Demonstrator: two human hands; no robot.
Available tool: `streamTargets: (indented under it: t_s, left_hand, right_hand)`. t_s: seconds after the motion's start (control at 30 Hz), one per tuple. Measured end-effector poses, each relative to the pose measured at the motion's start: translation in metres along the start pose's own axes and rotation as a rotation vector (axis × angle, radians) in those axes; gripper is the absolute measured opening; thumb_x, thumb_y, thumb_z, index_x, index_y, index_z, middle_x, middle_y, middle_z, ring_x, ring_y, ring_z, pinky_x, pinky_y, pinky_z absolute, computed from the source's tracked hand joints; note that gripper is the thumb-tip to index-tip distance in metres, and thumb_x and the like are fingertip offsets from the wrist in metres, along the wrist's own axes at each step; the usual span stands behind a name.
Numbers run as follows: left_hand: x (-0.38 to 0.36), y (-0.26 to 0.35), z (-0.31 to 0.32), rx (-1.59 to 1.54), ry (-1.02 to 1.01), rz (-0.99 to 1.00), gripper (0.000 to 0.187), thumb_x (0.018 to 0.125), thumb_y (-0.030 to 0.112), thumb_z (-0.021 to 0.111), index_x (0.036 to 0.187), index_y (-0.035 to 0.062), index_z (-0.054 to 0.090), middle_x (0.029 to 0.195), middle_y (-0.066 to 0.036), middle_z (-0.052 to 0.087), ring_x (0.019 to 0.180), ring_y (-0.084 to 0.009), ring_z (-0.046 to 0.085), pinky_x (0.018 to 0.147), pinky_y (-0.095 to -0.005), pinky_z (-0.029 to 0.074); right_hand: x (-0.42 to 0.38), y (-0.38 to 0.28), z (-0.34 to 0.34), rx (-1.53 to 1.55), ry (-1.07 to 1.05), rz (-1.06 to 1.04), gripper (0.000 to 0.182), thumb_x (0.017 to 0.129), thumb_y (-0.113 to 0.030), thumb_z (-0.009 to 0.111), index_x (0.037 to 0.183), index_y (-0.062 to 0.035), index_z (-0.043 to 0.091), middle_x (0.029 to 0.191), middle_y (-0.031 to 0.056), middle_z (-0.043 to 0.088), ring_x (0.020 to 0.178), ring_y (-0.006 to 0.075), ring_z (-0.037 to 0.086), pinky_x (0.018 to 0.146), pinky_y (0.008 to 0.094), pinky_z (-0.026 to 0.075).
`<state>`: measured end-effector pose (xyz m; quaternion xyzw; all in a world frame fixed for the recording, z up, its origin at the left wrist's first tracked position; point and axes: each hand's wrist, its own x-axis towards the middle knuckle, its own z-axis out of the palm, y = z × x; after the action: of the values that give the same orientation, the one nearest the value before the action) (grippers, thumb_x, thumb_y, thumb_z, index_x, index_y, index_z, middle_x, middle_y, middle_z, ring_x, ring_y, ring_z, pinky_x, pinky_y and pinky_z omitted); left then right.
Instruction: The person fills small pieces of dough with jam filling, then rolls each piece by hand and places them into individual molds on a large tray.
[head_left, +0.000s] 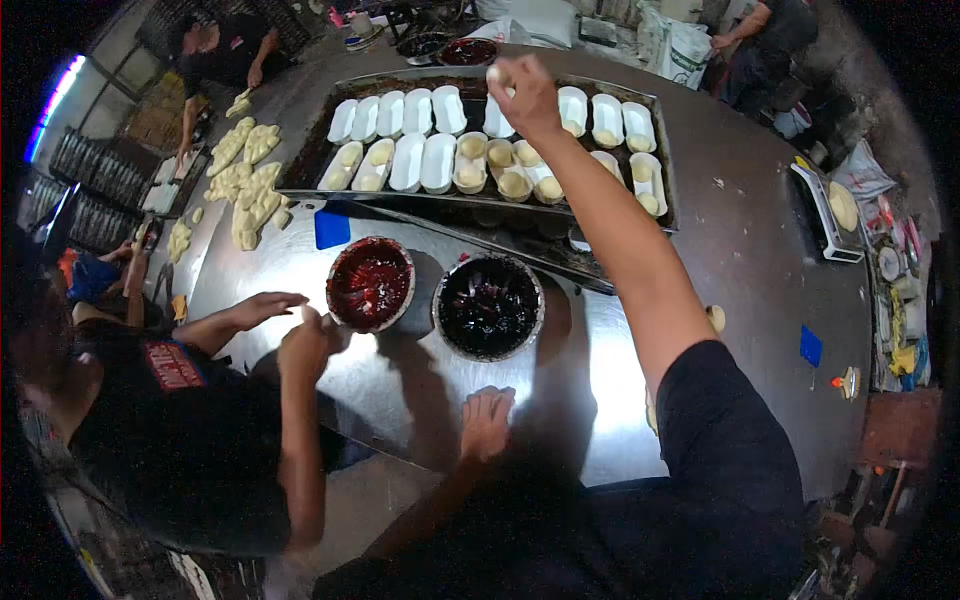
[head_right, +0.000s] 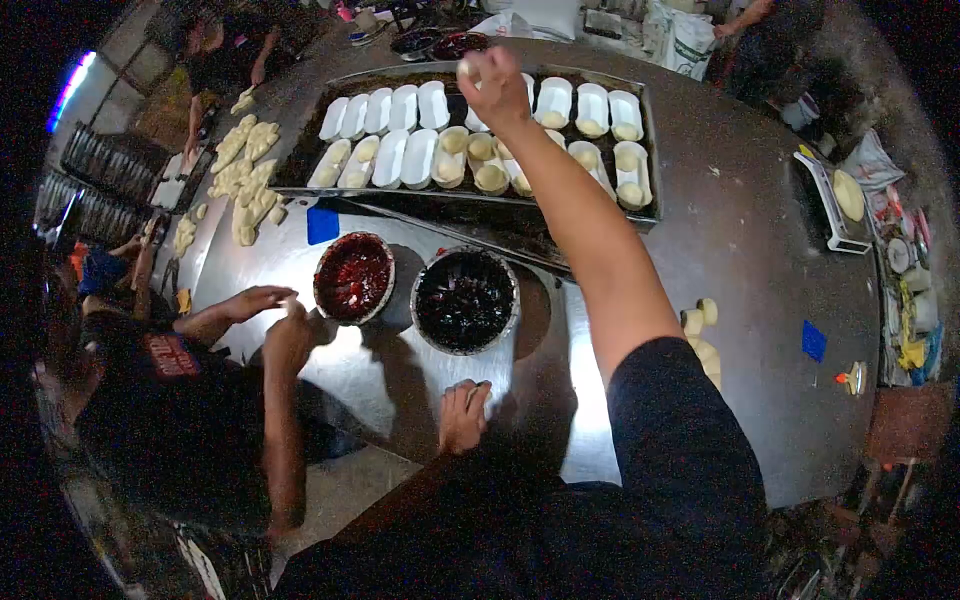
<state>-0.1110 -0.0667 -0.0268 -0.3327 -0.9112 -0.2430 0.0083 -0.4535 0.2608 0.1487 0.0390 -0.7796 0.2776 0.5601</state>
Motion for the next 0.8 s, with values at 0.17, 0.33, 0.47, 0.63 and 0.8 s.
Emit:
streamTargets:
  t_s: [0.17,0.33,0.47,0.63,0.8]
  left_hand:
    - [0.003,0.004,0.0,0.036,0.181,0.023,0.031,0.089,0.012,0.058,0.12,0.0131,0.057,0.105,-0.009,0.057,0.091,-0.027,0.056,0.081,-0.0389,0.046]
    - [-0.021,-0.016,0.043,-0.38,-0.067,0.021,0.028,0.09,0.017,0.059,0.116,0.0108,0.056,0.107,-0.012,0.057,0.095,-0.03,0.056,0.082,-0.0395,0.046]
    - [-0.011,-0.019,0.033,-0.624,0.179,-0.191,0.026,0.086,0.023,0.064,0.105,0.0073,0.055,0.106,-0.012,0.056,0.096,-0.0323,0.055,0.083,-0.0447,0.045]
    - [-0.025,0.02,0.02,-0.359,0.088,-0.006,0.02,0.084,0.008,0.065,0.101,0.0069,0.054,0.1,-0.012,0.058,0.091,-0.0275,0.058,0.083,-0.0426,0.047]
    - [0.035,0.202,-0.101,-1.413,-0.002,-0.252,0.022,0.091,0.013,0.066,0.108,0.0007,0.059,0.1,-0.007,0.06,0.087,-0.0107,0.057,0.071,-0.0231,0.047]
  right_hand:
    - [-0.053,-0.018,-0.007,-0.123,-0.314,0.38,0.031,0.082,-0.024,0.064,0.107,-0.0053,0.069,0.1,0.0198,0.064,0.094,0.0362,0.064,0.084,0.0443,0.051]
    - [-0.111,-0.098,-0.106,0.081,-0.35,0.306,0.019,0.082,-0.019,0.065,0.093,-0.0043,0.07,0.081,0.0141,0.063,0.074,0.0311,0.063,0.067,0.0397,0.05]
    - [-0.159,-0.145,-0.204,0.2,-0.408,0.3,0.012,0.083,-0.015,0.064,0.086,-0.0039,0.069,0.079,0.0134,0.063,0.071,0.0293,0.064,0.064,0.0376,0.05]
    - [-0.225,-0.218,-0.301,0.201,-0.514,0.665,0.012,0.085,-0.011,0.063,0.091,-0.0023,0.069,0.085,0.0123,0.067,0.074,0.0239,0.067,0.065,0.0331,0.052]
    - [-0.198,-0.255,-0.335,0.187,-0.043,0.504,0.014,0.087,-0.011,0.064,0.078,-0.0009,0.064,0.075,0.0114,0.064,0.066,0.0197,0.063,0.061,0.0301,0.05]
